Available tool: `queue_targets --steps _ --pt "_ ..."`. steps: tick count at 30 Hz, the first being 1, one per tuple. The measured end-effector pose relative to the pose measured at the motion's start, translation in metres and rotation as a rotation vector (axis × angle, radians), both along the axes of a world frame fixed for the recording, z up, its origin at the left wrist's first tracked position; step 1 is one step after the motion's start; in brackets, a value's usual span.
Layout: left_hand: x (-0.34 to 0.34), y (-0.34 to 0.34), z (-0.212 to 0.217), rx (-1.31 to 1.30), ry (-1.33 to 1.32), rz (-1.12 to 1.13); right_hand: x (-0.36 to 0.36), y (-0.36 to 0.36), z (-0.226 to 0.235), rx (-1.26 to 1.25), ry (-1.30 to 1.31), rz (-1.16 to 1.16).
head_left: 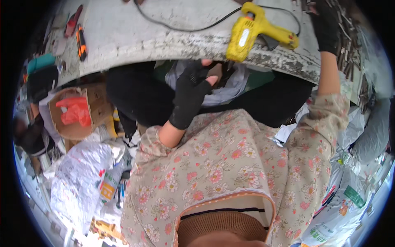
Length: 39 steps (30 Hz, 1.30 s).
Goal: Assembling small plastic components by applying glue from a hot glue gun.
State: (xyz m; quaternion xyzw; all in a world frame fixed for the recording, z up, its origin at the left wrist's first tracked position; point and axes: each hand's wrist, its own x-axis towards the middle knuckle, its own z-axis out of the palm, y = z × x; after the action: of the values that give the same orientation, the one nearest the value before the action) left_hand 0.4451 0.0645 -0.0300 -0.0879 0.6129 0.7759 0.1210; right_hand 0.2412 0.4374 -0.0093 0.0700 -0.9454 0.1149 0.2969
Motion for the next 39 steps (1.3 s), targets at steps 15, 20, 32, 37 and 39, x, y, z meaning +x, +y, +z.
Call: queue_targets --steps 15,20,32,37,39 --pt "0.008 0.014 -0.022 0.053 -0.083 -0.091 0.113 -0.114 -0.004 -0.015 -0.563 0.065" --pt "0.006 0.020 -0.021 0.116 -0.084 -0.054 0.110 -0.104 -0.008 -0.052 -0.474 0.162" --pt "0.007 0.016 -0.011 0.025 -0.117 -0.066 0.110 -0.094 -0.023 -0.191 -0.597 0.108" --pt "0.005 0.007 -0.002 0.151 -0.163 0.006 0.167 -0.126 0.006 -0.445 -0.622 0.461" --pt "0.002 0.011 -0.001 0.399 -0.315 0.112 0.191 -0.138 0.024 -0.726 -0.829 0.537"
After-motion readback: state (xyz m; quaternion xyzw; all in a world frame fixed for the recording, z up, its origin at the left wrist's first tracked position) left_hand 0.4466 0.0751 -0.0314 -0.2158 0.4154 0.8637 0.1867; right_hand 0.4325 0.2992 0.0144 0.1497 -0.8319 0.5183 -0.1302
